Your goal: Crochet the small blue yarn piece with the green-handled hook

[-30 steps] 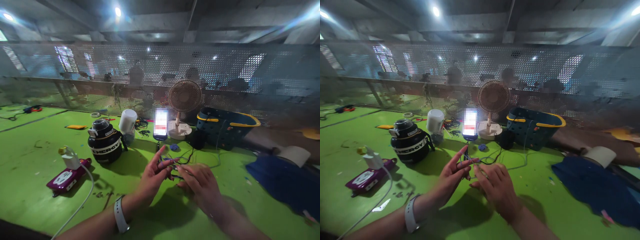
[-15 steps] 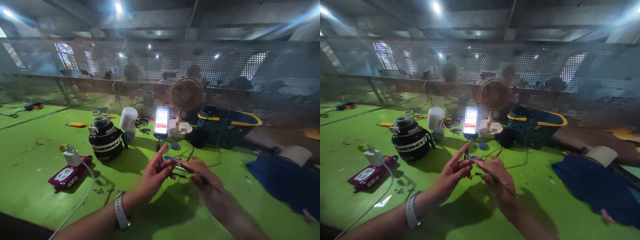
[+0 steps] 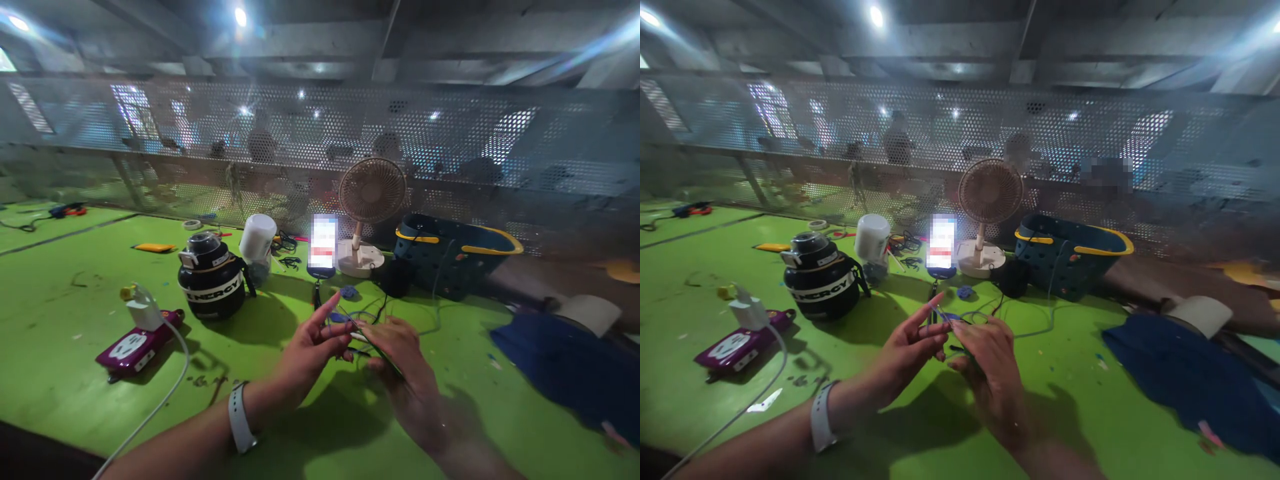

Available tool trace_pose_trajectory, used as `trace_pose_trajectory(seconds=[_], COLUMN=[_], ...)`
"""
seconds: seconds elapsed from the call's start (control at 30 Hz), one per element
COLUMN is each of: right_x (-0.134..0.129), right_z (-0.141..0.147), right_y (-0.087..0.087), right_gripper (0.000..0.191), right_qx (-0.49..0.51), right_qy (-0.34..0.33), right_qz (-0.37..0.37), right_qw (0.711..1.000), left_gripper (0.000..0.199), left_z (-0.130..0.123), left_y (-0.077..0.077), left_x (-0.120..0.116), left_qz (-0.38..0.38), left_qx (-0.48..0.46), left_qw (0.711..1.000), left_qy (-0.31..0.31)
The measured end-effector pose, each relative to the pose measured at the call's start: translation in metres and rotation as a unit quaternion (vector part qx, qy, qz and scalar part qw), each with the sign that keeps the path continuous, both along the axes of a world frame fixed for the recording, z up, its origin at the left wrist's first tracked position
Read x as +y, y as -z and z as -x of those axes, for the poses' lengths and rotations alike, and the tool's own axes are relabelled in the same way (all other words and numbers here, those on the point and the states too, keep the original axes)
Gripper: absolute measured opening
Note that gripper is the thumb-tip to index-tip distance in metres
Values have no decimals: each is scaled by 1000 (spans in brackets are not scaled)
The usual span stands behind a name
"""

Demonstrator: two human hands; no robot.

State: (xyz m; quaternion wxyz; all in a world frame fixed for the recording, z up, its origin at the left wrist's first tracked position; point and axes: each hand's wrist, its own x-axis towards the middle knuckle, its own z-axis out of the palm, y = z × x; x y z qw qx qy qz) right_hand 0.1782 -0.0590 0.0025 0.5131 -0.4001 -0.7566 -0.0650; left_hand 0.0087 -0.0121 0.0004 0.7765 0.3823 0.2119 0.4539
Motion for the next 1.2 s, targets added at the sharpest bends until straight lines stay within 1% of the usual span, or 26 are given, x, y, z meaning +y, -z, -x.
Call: trace_pose_trajectory(seconds=[0.03, 0.1, 0.13, 0.2, 0.23, 0.27, 0.33, 0.43, 0.53, 0.7, 0.83, 0.9, 0.97, 1.07, 1.2], right_x=[1, 1, 1, 1, 1, 2, 3, 5, 7, 7, 7, 7, 7, 7, 7], right_z=[-2, -5, -5, -3, -1, 1, 5, 7, 1, -10, -14, -18, -23, -29, -30], right_y=[-2, -8, -10, -9, -6, -3, 5, 9, 3, -7, -7, -6, -7, -9, -13], right_gripper=[34, 34, 33, 32, 31, 32, 32, 28, 27, 28, 29, 32, 34, 32, 29], right_qx=[-5, -7, -10, -16, -16, -13, -42, -93, -117, -147, -133, -142, -165, -195, -182], right_qy=[-19, -41, -38, 0, 29, 53, 68, 74, 73, 33, 14, 2, -12, -27, -46], right_qz=[3, 28, 46, 67, 64, 32, -21, -85, -113, -111, -119, -111, -95, -78, -67], right_qw=[1000, 999, 998, 998, 997, 998, 997, 989, 984, 982, 984, 984, 982, 977, 980], left_gripper=[88, 88, 89, 94, 96, 97, 97, 92, 89, 82, 70, 67, 66, 63, 58], left_z=[1, 1, 1, -1, -2, -3, -3, -1, 3, 7, 11, 14, 17, 22, 26], left_y=[-1, -2, -3, -5, -5, -5, -4, -2, 0, -3, -4, -4, -5, -8, -11], left_x=[1, 2, 2, 0, -1, -2, -3, -1, 4, 9, 13, 16, 19, 25, 31], left_qz=[6, -12, -30, -65, -71, -66, -40, -7, -6, 9, 20, 16, 12, 3, 6], left_qx=[-2, 12, 24, 50, 59, 63, 58, 40, 31, 10, -25, -30, -26, -10, 15], left_qw=[1000, 1000, 999, 996, 995, 994, 996, 999, 999, 998, 993, 990, 986, 982, 975], left_qy=[9, 14, 2, -34, -47, -54, -47, -25, 10, 66, 111, 139, 163, 189, 220])
